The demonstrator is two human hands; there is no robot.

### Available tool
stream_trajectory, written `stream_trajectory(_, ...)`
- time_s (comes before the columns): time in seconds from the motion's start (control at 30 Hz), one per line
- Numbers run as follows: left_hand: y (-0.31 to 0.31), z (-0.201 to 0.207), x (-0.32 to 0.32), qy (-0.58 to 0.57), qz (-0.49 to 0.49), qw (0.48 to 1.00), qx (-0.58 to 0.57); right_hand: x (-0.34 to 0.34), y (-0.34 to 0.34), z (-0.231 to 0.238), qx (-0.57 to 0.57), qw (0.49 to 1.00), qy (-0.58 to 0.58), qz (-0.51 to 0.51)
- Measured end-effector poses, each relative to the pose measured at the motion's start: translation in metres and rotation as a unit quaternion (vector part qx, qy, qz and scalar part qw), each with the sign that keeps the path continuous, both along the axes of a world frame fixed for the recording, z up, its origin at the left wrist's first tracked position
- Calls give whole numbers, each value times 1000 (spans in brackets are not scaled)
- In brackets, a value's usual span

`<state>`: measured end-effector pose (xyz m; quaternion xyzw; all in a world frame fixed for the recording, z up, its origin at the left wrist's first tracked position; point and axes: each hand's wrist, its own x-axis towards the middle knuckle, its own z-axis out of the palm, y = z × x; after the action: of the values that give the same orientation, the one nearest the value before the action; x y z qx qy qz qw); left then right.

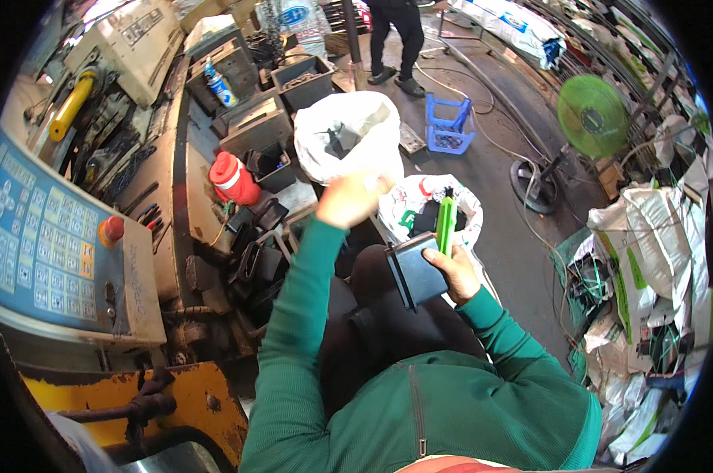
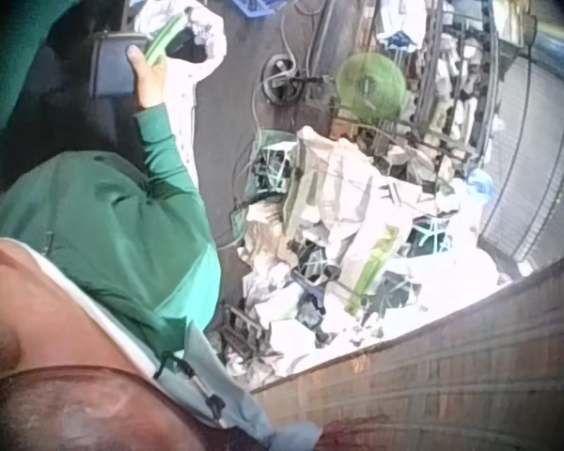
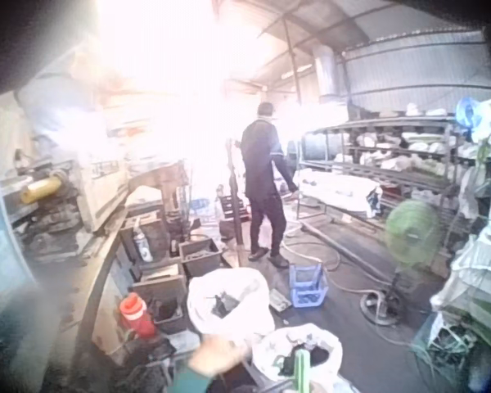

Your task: The person sits in a workshop and uses a green brush to clean the surfaces of small black rectangular electronic components. They pick up each component, brush it, and place it into a nearby bin, repeating the process for several items.

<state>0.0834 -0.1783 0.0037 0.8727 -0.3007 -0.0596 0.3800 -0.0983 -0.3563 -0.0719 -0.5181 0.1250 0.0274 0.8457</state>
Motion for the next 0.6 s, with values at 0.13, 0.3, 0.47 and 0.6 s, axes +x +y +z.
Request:
stream_trajectory(0.13, -4, -36, -73, 308, -166, 924, -157, 2, 21, 13, -36, 990, -16, 137)
stream_trajectory(0.3, 20, -19, -101, 360, -139, 897, -217, -8, 37, 13, -53, 967, -64, 241)
stream_trajectory(0.47, 51, 36, -101, 211, 63, 838, -499, -21, 39, 6, -43, 976, -108, 186)
stream_trajectory(0.6, 84, 20, -133, 237, 88, 877, -408, -28, 24, 46, -379, 882, -280, 4)
